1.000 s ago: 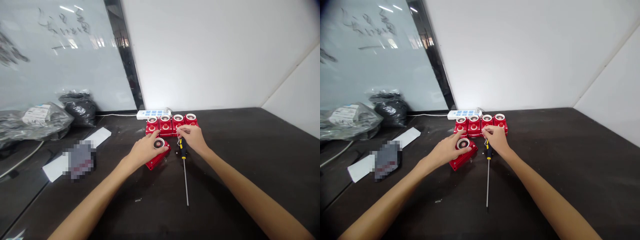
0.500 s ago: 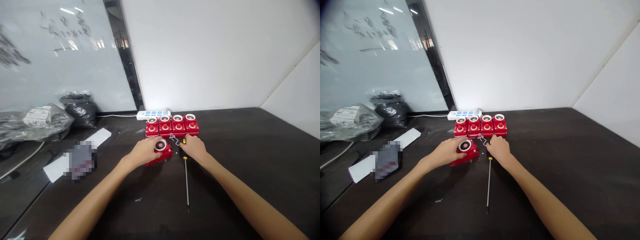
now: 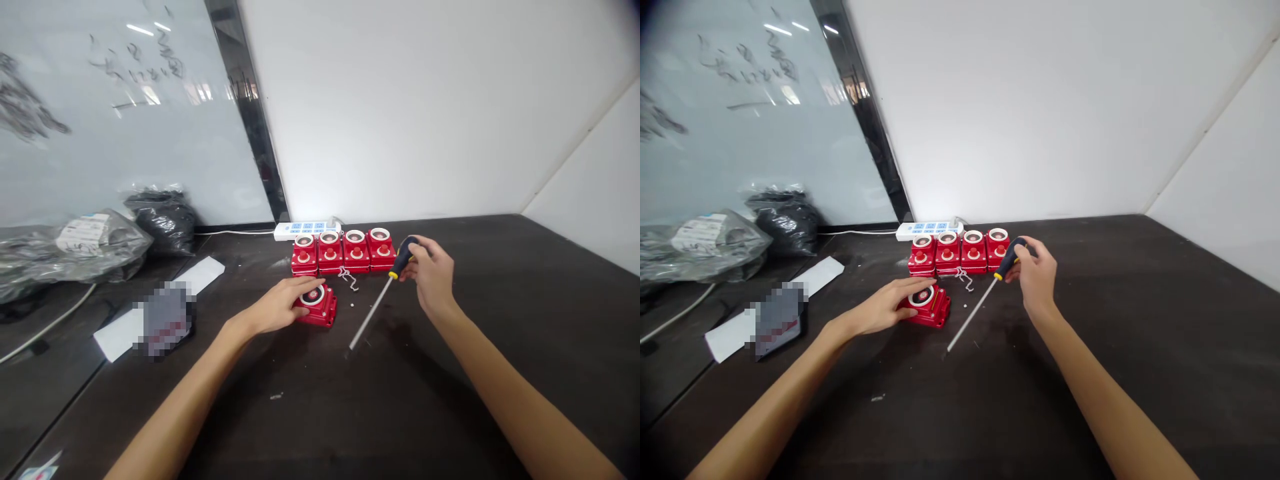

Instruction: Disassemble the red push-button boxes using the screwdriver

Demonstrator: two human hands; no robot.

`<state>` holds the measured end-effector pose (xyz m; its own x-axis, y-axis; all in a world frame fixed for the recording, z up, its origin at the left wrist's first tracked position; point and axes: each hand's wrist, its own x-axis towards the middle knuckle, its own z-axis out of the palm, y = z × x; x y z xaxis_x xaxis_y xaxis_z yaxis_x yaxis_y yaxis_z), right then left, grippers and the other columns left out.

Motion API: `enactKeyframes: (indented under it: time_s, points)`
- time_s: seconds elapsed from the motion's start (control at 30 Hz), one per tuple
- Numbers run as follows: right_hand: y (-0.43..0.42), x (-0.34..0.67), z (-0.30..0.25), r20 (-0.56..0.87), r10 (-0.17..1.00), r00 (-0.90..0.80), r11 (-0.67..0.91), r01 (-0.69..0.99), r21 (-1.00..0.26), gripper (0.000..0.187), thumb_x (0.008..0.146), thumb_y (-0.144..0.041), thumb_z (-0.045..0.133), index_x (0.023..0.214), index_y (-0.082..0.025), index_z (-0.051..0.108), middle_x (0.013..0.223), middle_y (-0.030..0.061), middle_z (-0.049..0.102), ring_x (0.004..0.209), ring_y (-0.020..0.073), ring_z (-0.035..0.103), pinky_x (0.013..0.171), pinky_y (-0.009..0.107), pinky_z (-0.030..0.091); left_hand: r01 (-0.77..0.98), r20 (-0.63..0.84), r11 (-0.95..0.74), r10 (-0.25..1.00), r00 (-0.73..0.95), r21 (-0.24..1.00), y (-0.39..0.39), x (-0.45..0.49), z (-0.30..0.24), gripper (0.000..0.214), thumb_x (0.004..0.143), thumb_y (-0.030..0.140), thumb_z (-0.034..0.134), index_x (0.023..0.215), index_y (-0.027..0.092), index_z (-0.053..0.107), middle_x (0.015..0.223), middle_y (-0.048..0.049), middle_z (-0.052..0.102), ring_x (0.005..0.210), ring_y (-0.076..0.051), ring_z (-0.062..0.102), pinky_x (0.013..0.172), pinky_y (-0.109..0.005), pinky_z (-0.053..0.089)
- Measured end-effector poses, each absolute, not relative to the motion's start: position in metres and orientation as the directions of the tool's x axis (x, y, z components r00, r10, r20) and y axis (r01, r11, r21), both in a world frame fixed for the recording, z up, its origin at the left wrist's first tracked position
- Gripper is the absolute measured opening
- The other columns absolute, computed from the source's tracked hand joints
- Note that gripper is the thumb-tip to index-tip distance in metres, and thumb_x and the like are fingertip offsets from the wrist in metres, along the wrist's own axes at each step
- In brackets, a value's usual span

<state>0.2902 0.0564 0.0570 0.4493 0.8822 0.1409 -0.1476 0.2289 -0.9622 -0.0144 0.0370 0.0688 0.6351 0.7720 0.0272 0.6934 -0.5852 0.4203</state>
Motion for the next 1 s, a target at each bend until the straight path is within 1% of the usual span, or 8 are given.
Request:
enactKeyframes:
  time_s: [0.1,0.2,0.33,0.43,0.6,0.77,0.9,1.0]
  points:
    - [0.054,0.292,0.050,0.189,0.814,0.550,0.336,-0.179,-0.925,0.037,0.077,-0.035,0.064,0.110,-0.019,0.056,0.058,-0.0058,0.061,0.040,0.0149,0.061,0.039,0.026,0.054,0.699,0.052,-0.587,0.779,0.625,0.407,0.035,-0.016,0.062,0.066,0.086,0.034,0.064,0.147,0.029,0.041,0.153,-0.0095,0.040,0.138,-0.031,0.040,0.113,-0.051,0.031]
    - [0.050,0.293,0.040,0.240,0.784,0.573,0.389,-0.152,-0.908,0.038,0.081,-0.035,0.064,0.113,-0.020,0.053,0.062,-0.0050,0.063,0.045,0.0166,0.065,0.044,0.029,0.057,0.731,0.084,-0.550,0.818,0.569,0.404,0.032,-0.017,0.055,0.072,0.083,0.051,0.067,0.146,0.030,0.041,0.151,-0.0101,0.041,0.133,-0.033,0.043,0.111,-0.050,0.034]
    - [0.042,0.291,0.035,0.318,0.744,0.588,0.459,-0.104,-0.882,0.038,0.085,-0.036,0.062,0.117,-0.021,0.051,0.071,-0.0033,0.064,0.048,0.0151,0.066,0.048,0.030,0.058,0.752,0.117,-0.528,0.841,0.529,0.395,0.029,-0.018,0.049,0.072,0.082,0.057,0.066,0.144,0.029,0.044,0.143,-0.0097,0.047,0.128,-0.032,0.047,0.108,-0.047,0.037]
    - [0.036,0.287,0.038,0.377,0.708,0.597,0.512,-0.068,-0.856,0.040,0.087,-0.036,0.061,0.122,-0.022,0.048,0.079,-0.0019,0.065,0.051,0.0139,0.066,0.052,0.032,0.060,0.752,0.144,-0.530,0.843,0.519,0.391,0.028,-0.019,0.045,0.071,0.083,0.057,0.064,0.145,0.030,0.043,0.143,-0.0100,0.047,0.127,-0.032,0.047,0.108,-0.048,0.037]
    - [0.032,0.283,0.042,0.420,0.690,0.590,0.536,-0.026,-0.844,0.041,0.088,-0.038,0.061,0.123,-0.024,0.047,0.078,-0.0029,0.063,0.052,0.0130,0.065,0.053,0.032,0.061,0.730,0.132,-0.519,0.844,0.519,0.445,0.027,-0.020,0.043,0.062,0.086,0.049,0.064,0.143,0.030,0.046,0.144,-0.0104,0.047,0.131,-0.033,0.045,0.109,-0.050,0.037]
    - [0.036,0.291,0.039,0.404,0.651,0.642,0.544,-0.024,-0.839,0.040,0.088,-0.037,0.060,0.124,-0.024,0.047,0.079,-0.0025,0.062,0.055,0.0134,0.065,0.054,0.032,0.061,0.618,0.175,-0.573,0.793,0.583,0.539,0.028,-0.027,0.046,0.056,0.085,0.045,0.067,0.136,0.029,0.052,0.141,-0.0099,0.051,0.129,-0.031,0.048,0.108,-0.047,0.039]
    - [0.040,0.295,0.036,0.366,0.657,0.659,0.536,-0.067,-0.842,0.039,0.087,-0.037,0.060,0.122,-0.024,0.047,0.080,-0.0020,0.063,0.057,0.0143,0.066,0.053,0.032,0.060,0.503,0.247,-0.614,0.749,0.615,0.608,0.032,-0.035,0.051,0.053,0.084,0.043,0.068,0.133,0.028,0.055,0.136,-0.0098,0.055,0.129,-0.030,0.049,0.109,-0.045,0.039]
    - [0.041,0.295,0.035,0.338,0.663,0.668,0.525,-0.094,-0.846,0.039,0.086,-0.037,0.061,0.120,-0.025,0.048,0.078,-0.0029,0.062,0.056,0.0143,0.066,0.053,0.031,0.060,0.479,0.254,-0.608,0.747,0.614,0.633,0.034,-0.039,0.055,0.052,0.084,0.043,0.068,0.133,0.027,0.056,0.137,-0.0101,0.055,0.130,-0.030,0.047,0.110,-0.046,0.037]
